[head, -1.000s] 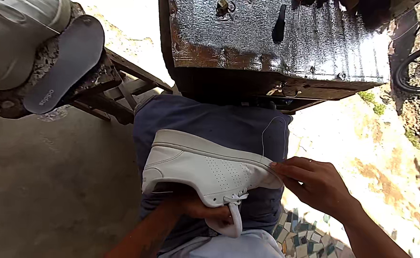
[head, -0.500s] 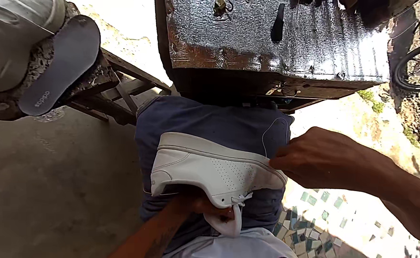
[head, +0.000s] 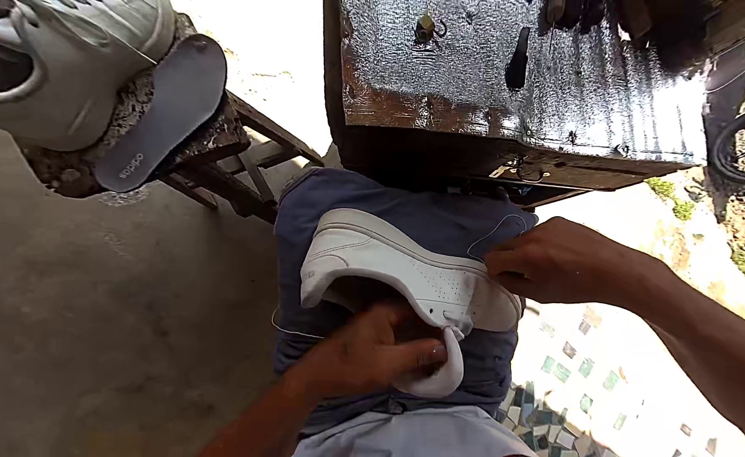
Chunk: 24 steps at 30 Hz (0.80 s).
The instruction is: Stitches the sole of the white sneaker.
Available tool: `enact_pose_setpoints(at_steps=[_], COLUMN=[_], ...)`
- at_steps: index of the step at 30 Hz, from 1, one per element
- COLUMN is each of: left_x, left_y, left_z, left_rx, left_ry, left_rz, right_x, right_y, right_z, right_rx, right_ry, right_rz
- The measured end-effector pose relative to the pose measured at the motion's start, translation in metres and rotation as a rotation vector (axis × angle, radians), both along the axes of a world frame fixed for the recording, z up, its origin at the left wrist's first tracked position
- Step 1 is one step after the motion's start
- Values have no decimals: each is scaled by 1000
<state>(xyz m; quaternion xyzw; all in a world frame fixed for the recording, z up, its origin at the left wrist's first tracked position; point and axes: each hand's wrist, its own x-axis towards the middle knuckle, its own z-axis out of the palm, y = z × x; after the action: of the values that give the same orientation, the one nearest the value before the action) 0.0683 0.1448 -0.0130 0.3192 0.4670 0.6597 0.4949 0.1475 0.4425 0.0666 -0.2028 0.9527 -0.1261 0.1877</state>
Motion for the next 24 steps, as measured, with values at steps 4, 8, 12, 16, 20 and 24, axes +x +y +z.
enact_pose_setpoints(at_steps=[4,8,12,16,20,24], left_x=[-55,-93,-23,18,1,-28], left_y=[-144,-272,-139,-17,-35,-77], left_z=[9,-9,35,27,19,38], left_rx=[-192,-1085,-853,-674,-395,146], left_ry=[556,1119,1208,1404,1456,617], left_rz=[270,351,419,303,359,-71], right_x=[9,14,14,13,15,23], right_y=[1,0,-5,-13,-17,-22], right_z=[-2,-6,-6,0,6,2], right_rx=[35,55,52,64,102,125], right_ry=[74,111,123,129,163,196], right_rz=[-10,-6,4,11,48,68])
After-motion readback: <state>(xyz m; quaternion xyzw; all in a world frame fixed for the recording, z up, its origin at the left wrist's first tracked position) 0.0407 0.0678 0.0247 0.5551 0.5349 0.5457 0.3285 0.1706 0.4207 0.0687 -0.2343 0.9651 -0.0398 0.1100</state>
